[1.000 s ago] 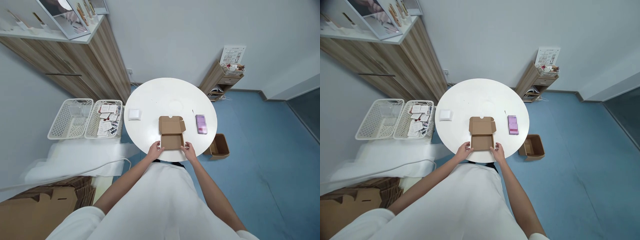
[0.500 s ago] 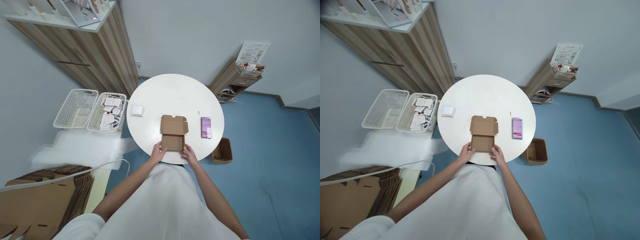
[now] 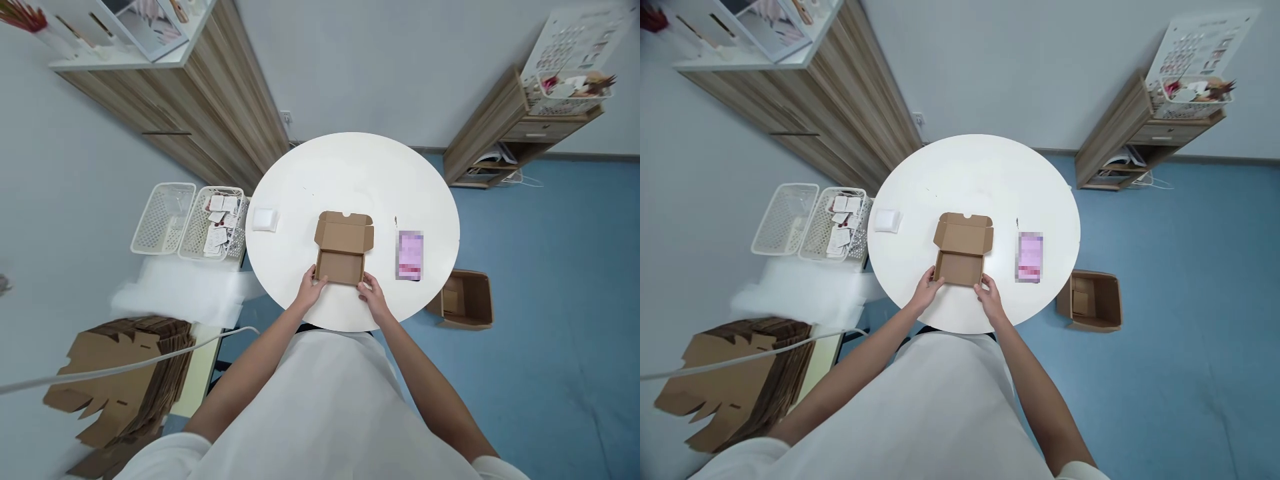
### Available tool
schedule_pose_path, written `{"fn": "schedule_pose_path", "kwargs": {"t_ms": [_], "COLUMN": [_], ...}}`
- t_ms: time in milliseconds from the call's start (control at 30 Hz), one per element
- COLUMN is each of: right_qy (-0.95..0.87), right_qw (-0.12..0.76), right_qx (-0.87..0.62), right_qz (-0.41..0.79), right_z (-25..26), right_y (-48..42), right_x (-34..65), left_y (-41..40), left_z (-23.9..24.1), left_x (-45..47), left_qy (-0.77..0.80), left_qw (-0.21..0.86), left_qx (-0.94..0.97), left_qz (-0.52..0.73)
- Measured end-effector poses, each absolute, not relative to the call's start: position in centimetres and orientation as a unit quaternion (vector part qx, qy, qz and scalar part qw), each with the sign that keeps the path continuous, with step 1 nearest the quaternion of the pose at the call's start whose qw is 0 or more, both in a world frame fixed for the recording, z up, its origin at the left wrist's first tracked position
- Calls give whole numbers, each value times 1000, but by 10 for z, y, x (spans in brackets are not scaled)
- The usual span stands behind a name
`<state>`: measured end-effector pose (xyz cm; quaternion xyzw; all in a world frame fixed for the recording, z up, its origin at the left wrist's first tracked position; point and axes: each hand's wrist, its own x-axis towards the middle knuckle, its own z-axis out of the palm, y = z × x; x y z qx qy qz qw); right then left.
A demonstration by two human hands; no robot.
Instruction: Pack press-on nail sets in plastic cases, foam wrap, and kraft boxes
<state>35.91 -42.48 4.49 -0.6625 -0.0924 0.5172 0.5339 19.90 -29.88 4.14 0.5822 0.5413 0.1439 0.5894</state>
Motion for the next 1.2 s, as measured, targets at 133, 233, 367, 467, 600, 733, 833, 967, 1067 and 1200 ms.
{"fn": "schedule_pose_path", "kwargs": {"t_ms": [133,233,367,467,600,733,833,967,1067,1200], "right_qy": [-116,-130,-162,-193,-256,-336,-384,-335,-302,-246], "right_qw": [525,519,504,509,536,519,463,410,391,394], "right_qx": [-660,-669,-689,-717,-748,-742,-735,-725,-726,-747], "right_qz": [525,517,495,435,297,259,311,441,478,475], "right_z": [39,33,30,33,43,64,83,93,83,61], "right_y": [-425,-429,-437,-446,-451,-426,-383,-302,-235,-161], "right_x": [362,361,358,354,351,344,325,287,260,242], "left_y": [-304,-309,-312,-308,-282,-230,-181,-115,-75,-44], "left_z": [40,39,39,42,45,45,41,36,32,27], "left_x": [198,194,190,184,164,131,110,102,105,111], "left_qy": [557,560,561,573,608,655,653,637,634,605], "left_qw": [560,548,540,532,490,411,378,351,359,408], "left_qx": [598,609,619,612,600,593,613,643,651,659], "left_qz": [135,121,104,117,170,223,235,238,213,180]}}
